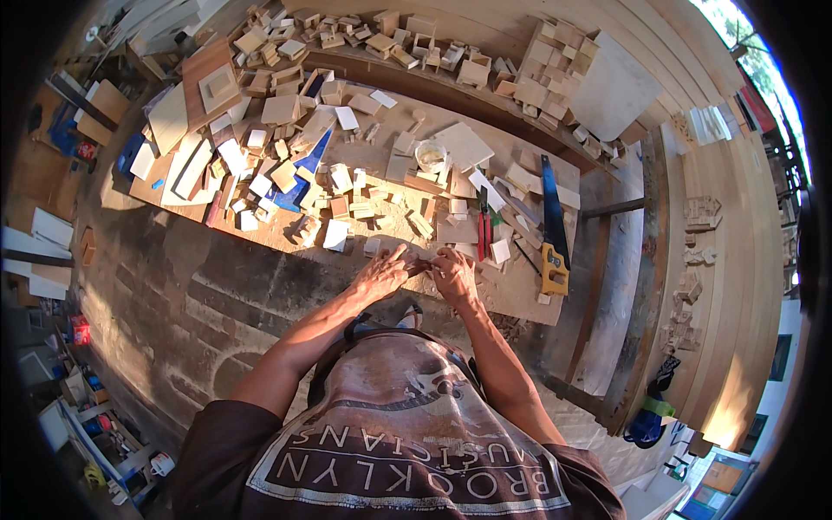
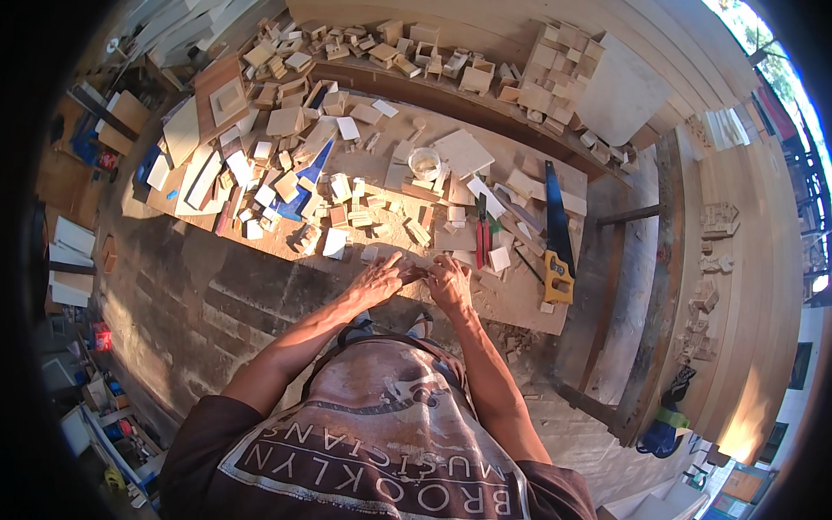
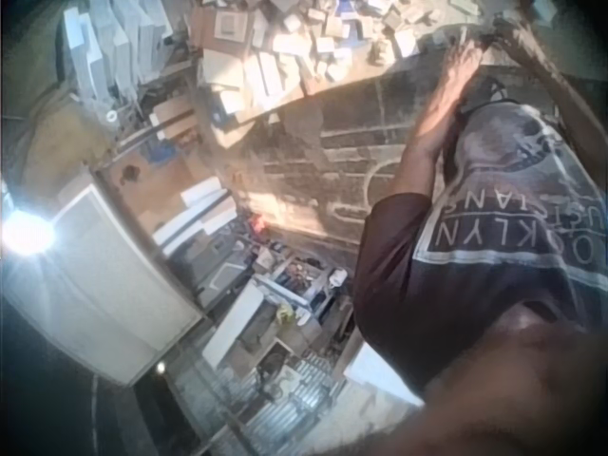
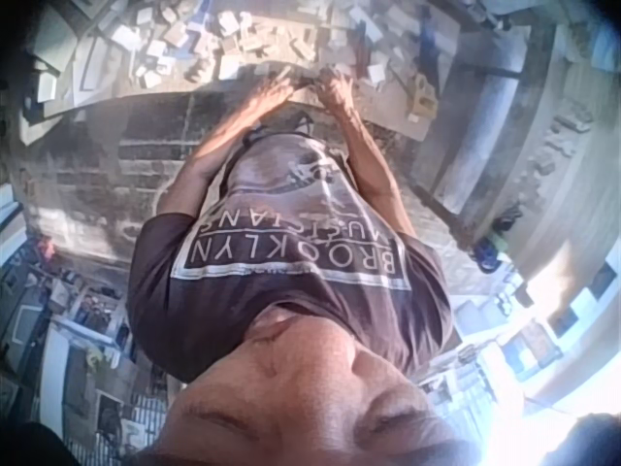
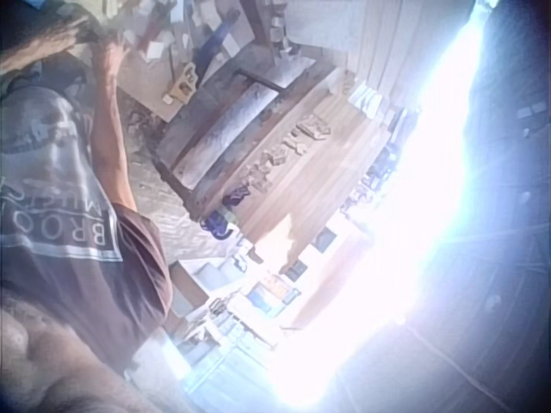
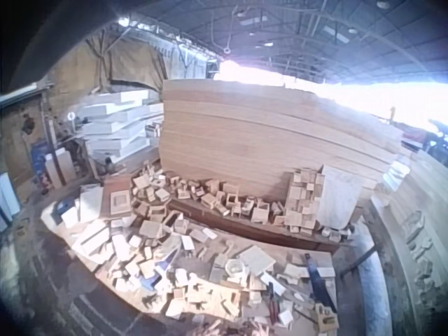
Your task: The person glues together small wooden pieces by hand to form boxes and lids. They pick up individual wooden sides, apply glue, and press them together on a workbench covered in wood scraps.
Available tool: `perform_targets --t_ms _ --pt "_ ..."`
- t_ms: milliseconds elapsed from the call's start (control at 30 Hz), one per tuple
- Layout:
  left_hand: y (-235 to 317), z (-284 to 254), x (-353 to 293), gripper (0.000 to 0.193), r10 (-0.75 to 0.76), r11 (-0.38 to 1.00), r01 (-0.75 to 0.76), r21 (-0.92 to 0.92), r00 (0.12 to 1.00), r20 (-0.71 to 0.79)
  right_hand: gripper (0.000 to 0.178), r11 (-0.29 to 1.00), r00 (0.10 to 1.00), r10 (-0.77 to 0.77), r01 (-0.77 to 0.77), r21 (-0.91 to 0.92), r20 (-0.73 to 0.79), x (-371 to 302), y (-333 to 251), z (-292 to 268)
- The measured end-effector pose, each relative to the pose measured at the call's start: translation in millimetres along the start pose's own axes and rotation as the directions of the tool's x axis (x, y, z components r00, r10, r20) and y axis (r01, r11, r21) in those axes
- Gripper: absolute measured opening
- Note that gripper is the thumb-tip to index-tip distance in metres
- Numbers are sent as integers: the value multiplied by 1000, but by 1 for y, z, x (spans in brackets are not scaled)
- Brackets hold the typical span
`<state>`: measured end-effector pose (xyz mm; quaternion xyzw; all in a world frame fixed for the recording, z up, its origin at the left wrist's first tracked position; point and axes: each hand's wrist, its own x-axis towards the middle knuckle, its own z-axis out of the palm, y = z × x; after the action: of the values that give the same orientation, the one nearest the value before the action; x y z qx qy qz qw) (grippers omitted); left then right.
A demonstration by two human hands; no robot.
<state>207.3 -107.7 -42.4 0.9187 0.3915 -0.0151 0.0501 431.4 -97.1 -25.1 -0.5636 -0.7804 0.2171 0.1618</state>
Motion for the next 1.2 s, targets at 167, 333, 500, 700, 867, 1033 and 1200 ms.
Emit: perform_targets --t_ms 167,333,500,700,867,1033,1200 --pt "0 11 3 33 -24 999 20 37 994 103 18 1000 1000 -8 8 15 -17 2 -7 0" --pt "3 4 1 39 -36 999 37 -17 999 23 16 999 999 -34 34 12 -36 4 -5 4" --pt "5 -17 3 51 -39 993 48 -109 995 87 14 994 991 -107 108 17 -82 4 0 8" --pt "7 -8 2 57 -61 997 62 -50 998 26 15 990 976 -135 141 25 -169 0 -3 -8" --pt "4 -17 -3 53 -98 924 33 -381 983 -153 20 926 984 27 42 376 -178 -6 -8 -35" --pt "15 -73 3 31 -487 361 52 -931 862 -141 21 757 976 212 -190 625 41 -8 -45 -73" --pt "16 -111 -3 25 -507 85 15 -996 861 -30 24 507 974 193 -202 838 118 -2 -64 -84"
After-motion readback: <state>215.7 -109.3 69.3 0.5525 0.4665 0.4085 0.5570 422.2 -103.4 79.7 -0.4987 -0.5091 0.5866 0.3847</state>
